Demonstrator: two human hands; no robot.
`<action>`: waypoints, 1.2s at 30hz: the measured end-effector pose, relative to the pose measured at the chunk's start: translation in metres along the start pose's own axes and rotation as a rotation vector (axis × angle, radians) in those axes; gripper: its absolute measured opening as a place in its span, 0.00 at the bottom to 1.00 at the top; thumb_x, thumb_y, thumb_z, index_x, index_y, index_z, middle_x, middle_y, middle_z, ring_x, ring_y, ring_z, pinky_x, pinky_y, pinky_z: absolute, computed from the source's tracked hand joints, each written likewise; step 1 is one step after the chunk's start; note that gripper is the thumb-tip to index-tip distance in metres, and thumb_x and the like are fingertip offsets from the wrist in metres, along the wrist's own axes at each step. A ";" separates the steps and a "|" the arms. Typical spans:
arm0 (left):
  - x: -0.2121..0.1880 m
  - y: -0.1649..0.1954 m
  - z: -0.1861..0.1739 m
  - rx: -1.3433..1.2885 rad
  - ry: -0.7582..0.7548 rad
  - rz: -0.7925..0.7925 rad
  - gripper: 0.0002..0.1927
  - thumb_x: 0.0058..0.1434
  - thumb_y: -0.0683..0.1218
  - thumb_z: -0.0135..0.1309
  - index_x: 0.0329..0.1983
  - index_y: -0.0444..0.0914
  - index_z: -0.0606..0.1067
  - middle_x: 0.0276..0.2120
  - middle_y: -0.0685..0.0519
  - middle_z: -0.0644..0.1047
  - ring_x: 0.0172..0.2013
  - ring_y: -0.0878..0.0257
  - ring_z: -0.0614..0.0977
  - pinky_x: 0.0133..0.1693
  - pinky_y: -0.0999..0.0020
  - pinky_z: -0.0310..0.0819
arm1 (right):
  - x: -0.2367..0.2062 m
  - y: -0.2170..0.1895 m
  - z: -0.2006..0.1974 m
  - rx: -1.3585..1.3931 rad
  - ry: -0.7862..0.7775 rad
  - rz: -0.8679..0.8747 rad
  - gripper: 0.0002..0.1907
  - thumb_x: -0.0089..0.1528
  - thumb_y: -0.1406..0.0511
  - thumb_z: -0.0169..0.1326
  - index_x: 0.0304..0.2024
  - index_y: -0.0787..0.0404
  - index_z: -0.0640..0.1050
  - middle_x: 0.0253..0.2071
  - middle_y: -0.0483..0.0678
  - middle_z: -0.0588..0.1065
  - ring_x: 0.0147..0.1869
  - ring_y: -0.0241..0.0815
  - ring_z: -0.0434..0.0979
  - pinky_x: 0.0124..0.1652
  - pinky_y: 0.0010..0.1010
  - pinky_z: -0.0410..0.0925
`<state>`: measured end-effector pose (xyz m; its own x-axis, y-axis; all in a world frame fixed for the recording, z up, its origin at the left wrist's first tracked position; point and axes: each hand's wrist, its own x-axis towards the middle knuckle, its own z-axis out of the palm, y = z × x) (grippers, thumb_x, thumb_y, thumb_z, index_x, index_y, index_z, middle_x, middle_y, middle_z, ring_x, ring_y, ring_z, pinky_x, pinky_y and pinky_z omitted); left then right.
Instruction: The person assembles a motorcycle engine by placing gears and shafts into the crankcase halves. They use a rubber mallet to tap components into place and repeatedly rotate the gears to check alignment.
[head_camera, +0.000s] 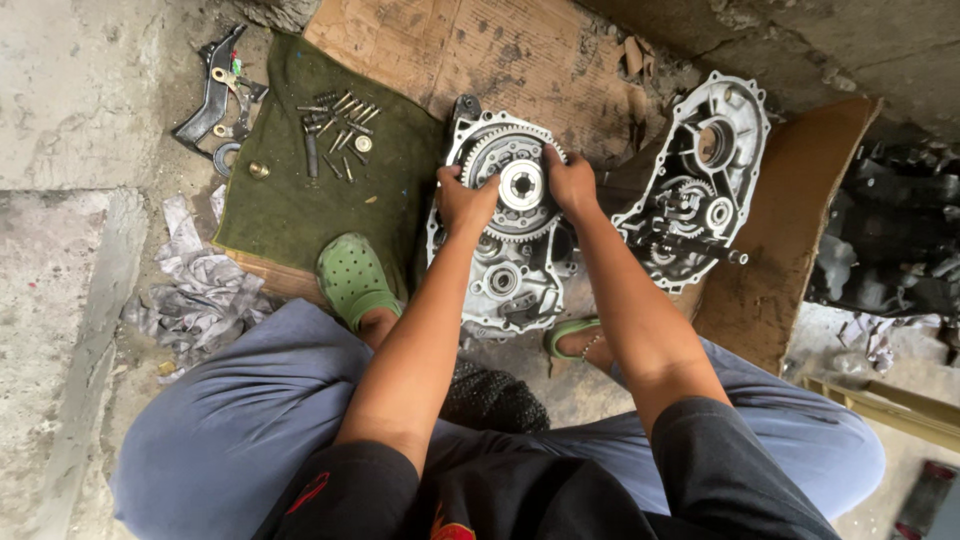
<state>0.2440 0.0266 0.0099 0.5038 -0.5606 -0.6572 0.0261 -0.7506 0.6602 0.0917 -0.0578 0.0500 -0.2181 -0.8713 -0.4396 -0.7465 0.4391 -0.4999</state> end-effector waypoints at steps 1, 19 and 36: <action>0.001 -0.001 0.002 -0.009 0.001 0.014 0.38 0.50 0.55 0.67 0.60 0.40 0.65 0.56 0.35 0.71 0.57 0.40 0.73 0.57 0.50 0.66 | 0.001 0.001 -0.002 -0.038 -0.005 -0.031 0.38 0.63 0.44 0.53 0.59 0.71 0.75 0.55 0.68 0.76 0.63 0.58 0.75 0.60 0.36 0.65; 0.008 -0.015 0.001 0.059 0.095 0.107 0.19 0.61 0.56 0.56 0.40 0.34 0.81 0.39 0.38 0.82 0.43 0.40 0.83 0.47 0.49 0.76 | -0.011 -0.006 -0.014 0.073 -0.045 -0.009 0.33 0.64 0.46 0.51 0.56 0.68 0.78 0.52 0.62 0.79 0.60 0.54 0.79 0.58 0.36 0.67; -0.022 -0.012 0.007 -0.027 0.132 0.132 0.36 0.55 0.60 0.61 0.62 0.38 0.66 0.56 0.34 0.71 0.58 0.38 0.72 0.59 0.48 0.65 | -0.011 0.019 -0.027 0.101 -0.068 -0.202 0.27 0.59 0.54 0.66 0.49 0.70 0.80 0.41 0.57 0.82 0.41 0.42 0.82 0.43 0.31 0.73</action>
<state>0.2265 0.0454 0.0132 0.6135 -0.6012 -0.5120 -0.0252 -0.6629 0.7483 0.0628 -0.0457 0.0650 -0.0252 -0.9286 -0.3703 -0.7036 0.2796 -0.6533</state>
